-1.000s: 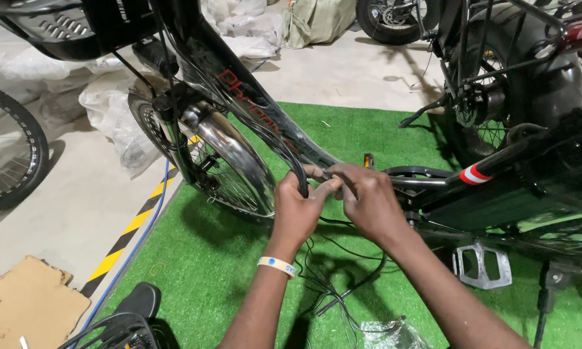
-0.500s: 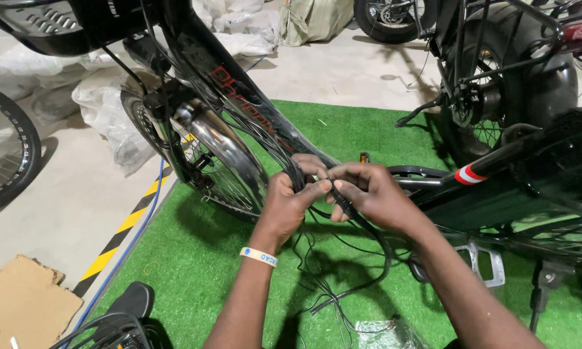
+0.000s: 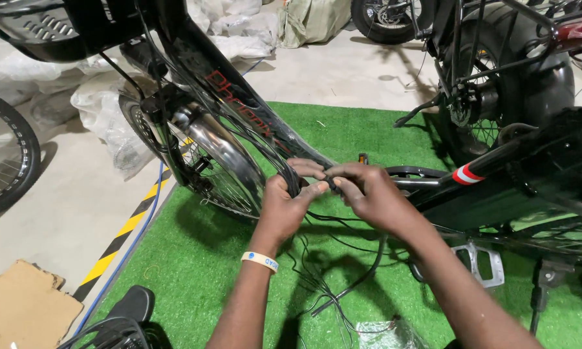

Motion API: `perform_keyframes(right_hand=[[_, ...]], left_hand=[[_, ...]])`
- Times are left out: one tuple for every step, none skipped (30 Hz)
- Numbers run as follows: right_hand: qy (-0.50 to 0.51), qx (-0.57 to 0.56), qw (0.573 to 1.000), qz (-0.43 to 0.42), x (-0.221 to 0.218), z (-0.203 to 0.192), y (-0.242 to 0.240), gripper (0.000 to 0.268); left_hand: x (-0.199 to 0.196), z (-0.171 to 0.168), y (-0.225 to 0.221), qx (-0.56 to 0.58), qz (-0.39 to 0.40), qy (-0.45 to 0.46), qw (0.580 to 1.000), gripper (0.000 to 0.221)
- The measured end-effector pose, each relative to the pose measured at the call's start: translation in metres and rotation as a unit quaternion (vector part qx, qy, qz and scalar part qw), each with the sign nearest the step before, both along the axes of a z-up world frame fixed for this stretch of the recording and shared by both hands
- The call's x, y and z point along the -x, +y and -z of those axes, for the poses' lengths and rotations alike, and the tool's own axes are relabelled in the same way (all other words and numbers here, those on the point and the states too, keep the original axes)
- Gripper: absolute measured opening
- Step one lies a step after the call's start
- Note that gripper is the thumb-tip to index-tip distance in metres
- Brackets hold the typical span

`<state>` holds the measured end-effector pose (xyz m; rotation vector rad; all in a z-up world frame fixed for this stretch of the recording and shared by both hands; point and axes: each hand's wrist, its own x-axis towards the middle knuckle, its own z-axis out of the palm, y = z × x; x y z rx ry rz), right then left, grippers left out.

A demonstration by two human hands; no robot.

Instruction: Wrapping a spiral cable protector around a bundle of wires on a bicycle frame

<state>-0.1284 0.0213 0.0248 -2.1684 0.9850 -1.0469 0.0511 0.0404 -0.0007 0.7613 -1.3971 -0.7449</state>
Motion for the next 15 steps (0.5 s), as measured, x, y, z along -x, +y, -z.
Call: perform_keyframes(right_hand=[[0.000,0.000,1.000,0.000,-0.002,0.006,-0.004,0.025],[0.042,0.088,0.994,0.039,-0.004,0.013,-0.007,0.024],[0.084,0.175,0.978,0.077,-0.006,0.019,-0.011,0.025],[0.084,0.176,0.978,0.077,-0.009,0.019,-0.007,0.025],[0.094,0.216,0.967,0.094,-0.013,0.019,-0.002,0.030],[0.103,0.256,0.955,0.111,-0.018,0.019,0.003,0.036],[0.102,0.256,0.955,0.109,-0.019,0.020,0.004,0.036],[0.081,0.259,0.956,0.108,-0.021,0.021,0.005,0.034],[0.061,0.262,0.957,0.107,-0.023,0.021,0.006,0.031],[0.061,0.263,0.957,0.105,-0.022,0.020,0.007,0.031],[0.002,0.156,0.984,0.084,-0.020,0.019,0.008,0.024],[-0.056,0.046,0.995,0.062,-0.018,0.018,0.009,0.018],[-0.055,0.048,0.995,0.064,-0.017,0.012,0.007,0.018],[-0.143,-0.099,0.984,0.044,-0.017,0.007,0.006,0.014],[-0.229,-0.242,0.943,0.022,-0.016,0.001,0.004,0.014]], left_hand=[[0.005,0.003,-0.001,0.000,0.000,0.000,1.000,0.011],[0.009,0.006,-0.003,-0.022,-0.033,0.016,0.999,0.014],[0.013,0.008,-0.004,-0.043,-0.067,0.032,0.996,0.018],[0.016,0.005,-0.002,-0.043,-0.068,0.033,0.996,0.018],[0.018,0.003,0.000,-0.072,-0.086,0.043,0.993,0.018],[0.020,0.000,0.003,-0.100,-0.103,0.054,0.988,0.018],[0.018,0.004,0.000,-0.100,-0.105,0.054,0.988,0.018],[0.016,0.009,-0.002,-0.099,-0.092,0.064,0.989,0.017],[0.014,0.013,-0.005,-0.097,-0.078,0.075,0.989,0.016],[0.010,0.008,0.000,-0.097,-0.080,0.076,0.989,0.016],[0.007,0.003,0.004,-0.085,-0.048,0.064,0.993,0.016],[0.004,-0.002,0.008,-0.073,-0.015,0.053,0.996,0.015],[0.001,-0.005,0.008,-0.072,-0.014,0.053,0.996,0.015],[-0.001,-0.008,0.009,-0.042,0.026,0.036,0.998,0.016],[-0.004,-0.012,0.009,-0.012,0.066,0.016,0.998,0.018]])
